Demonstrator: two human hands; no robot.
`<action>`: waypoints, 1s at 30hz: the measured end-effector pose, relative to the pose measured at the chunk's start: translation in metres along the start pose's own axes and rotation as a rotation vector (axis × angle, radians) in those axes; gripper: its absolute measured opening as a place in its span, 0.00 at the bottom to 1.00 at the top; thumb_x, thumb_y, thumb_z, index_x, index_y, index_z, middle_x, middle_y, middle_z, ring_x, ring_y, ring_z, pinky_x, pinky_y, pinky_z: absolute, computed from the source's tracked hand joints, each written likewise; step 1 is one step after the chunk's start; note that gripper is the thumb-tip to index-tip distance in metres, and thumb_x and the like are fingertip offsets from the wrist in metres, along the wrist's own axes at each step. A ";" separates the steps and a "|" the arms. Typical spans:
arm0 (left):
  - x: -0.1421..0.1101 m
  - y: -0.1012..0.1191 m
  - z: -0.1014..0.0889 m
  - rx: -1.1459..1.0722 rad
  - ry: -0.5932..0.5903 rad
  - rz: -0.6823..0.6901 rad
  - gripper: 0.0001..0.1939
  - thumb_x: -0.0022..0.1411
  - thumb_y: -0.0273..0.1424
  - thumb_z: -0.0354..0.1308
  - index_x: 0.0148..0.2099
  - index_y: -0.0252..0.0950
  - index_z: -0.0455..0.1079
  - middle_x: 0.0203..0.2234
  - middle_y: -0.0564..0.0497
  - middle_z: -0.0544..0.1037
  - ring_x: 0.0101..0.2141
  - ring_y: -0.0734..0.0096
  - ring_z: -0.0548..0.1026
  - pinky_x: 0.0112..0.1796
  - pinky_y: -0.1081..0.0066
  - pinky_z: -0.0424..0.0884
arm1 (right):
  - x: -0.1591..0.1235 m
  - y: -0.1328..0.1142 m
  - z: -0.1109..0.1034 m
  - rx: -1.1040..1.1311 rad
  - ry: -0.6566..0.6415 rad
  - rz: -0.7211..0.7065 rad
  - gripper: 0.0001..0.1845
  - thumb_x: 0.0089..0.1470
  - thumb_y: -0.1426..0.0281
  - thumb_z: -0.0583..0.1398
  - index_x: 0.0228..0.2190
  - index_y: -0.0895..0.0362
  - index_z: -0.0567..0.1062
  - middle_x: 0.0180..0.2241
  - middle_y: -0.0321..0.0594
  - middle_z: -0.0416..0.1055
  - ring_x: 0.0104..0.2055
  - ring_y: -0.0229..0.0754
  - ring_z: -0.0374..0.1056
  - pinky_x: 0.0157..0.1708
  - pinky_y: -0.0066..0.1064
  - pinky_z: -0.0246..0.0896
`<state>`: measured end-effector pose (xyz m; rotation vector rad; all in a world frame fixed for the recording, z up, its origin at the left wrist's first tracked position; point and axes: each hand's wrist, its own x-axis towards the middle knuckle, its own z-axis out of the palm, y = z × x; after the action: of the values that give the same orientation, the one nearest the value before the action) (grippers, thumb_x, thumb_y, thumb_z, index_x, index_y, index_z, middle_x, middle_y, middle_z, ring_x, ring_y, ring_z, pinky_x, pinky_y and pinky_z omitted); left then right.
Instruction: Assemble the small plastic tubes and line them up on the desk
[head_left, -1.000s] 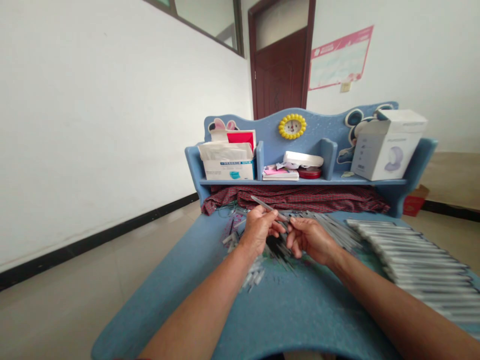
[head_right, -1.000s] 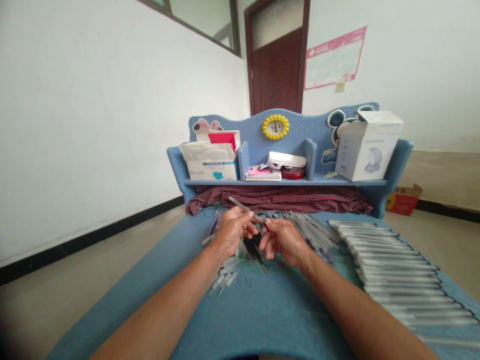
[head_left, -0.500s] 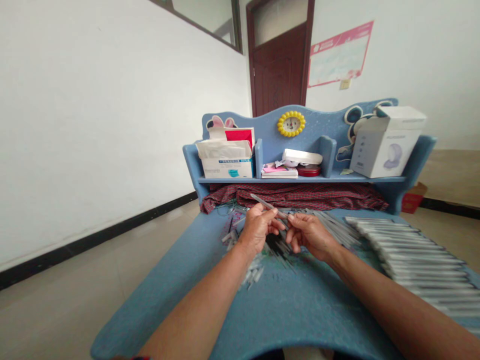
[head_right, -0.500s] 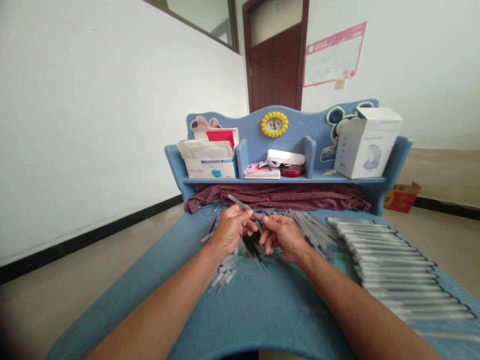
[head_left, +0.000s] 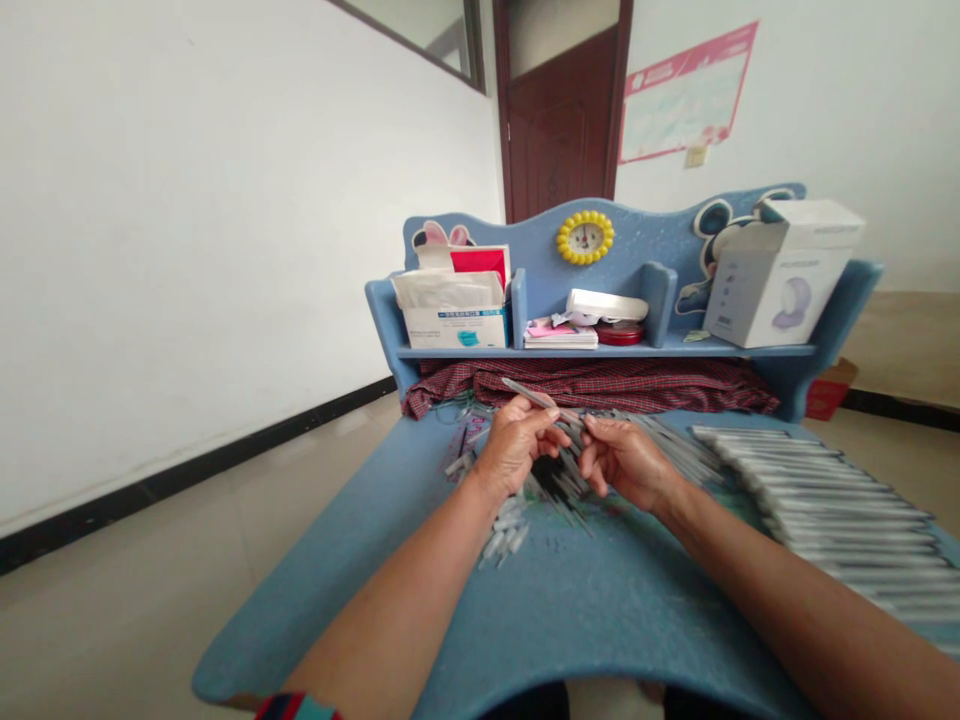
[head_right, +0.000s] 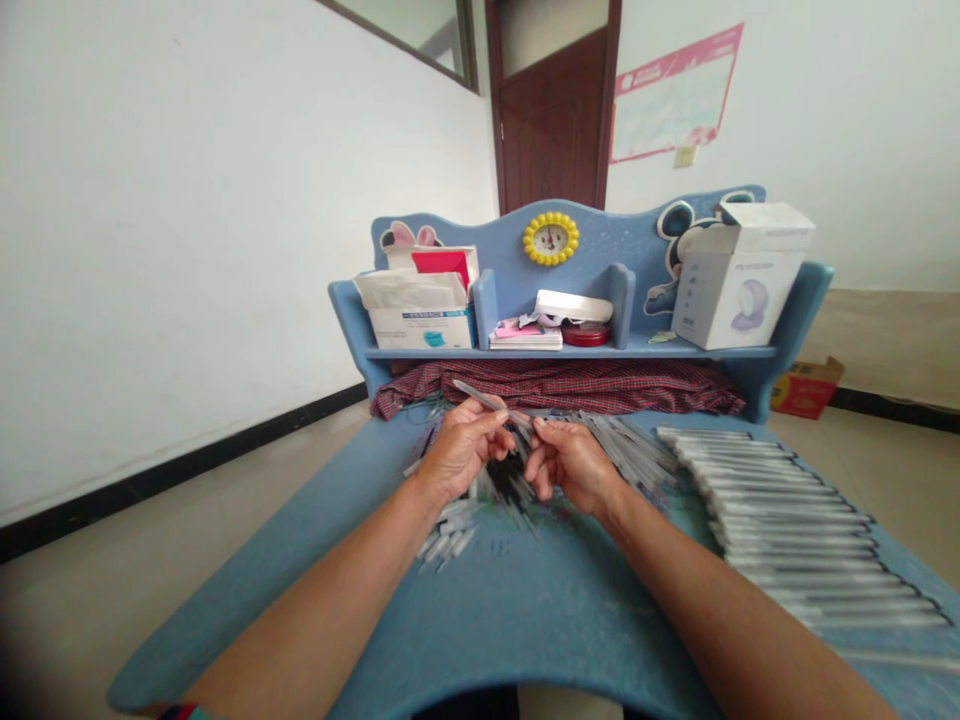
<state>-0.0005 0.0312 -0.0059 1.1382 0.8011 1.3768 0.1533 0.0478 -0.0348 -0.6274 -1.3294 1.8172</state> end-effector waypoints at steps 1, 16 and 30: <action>0.000 0.000 0.000 0.001 0.001 -0.003 0.13 0.48 0.29 0.61 0.36 0.34 0.61 0.23 0.52 0.75 0.18 0.76 0.72 0.17 0.80 0.63 | 0.000 0.000 0.000 0.004 -0.004 0.000 0.17 0.52 0.56 0.54 0.23 0.57 0.66 0.15 0.37 0.72 0.09 0.36 0.61 0.09 0.25 0.50; 0.016 0.020 -0.029 0.365 0.479 0.097 0.11 0.51 0.37 0.58 0.33 0.33 0.65 0.20 0.52 0.73 0.13 0.82 0.66 0.13 0.81 0.55 | 0.001 -0.011 -0.017 -0.129 0.141 -0.063 0.16 0.48 0.58 0.58 0.22 0.57 0.64 0.15 0.40 0.71 0.09 0.38 0.62 0.08 0.24 0.52; 0.012 0.019 -0.037 0.149 0.133 -0.068 0.08 0.46 0.28 0.62 0.27 0.31 0.65 0.20 0.50 0.75 0.14 0.83 0.65 0.15 0.80 0.58 | 0.002 -0.010 -0.024 -0.076 0.159 -0.075 0.16 0.49 0.58 0.58 0.22 0.58 0.65 0.15 0.41 0.72 0.10 0.38 0.62 0.08 0.25 0.52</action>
<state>-0.0404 0.0450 0.0025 1.1312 1.0438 1.3647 0.1739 0.0640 -0.0334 -0.7373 -1.3026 1.6284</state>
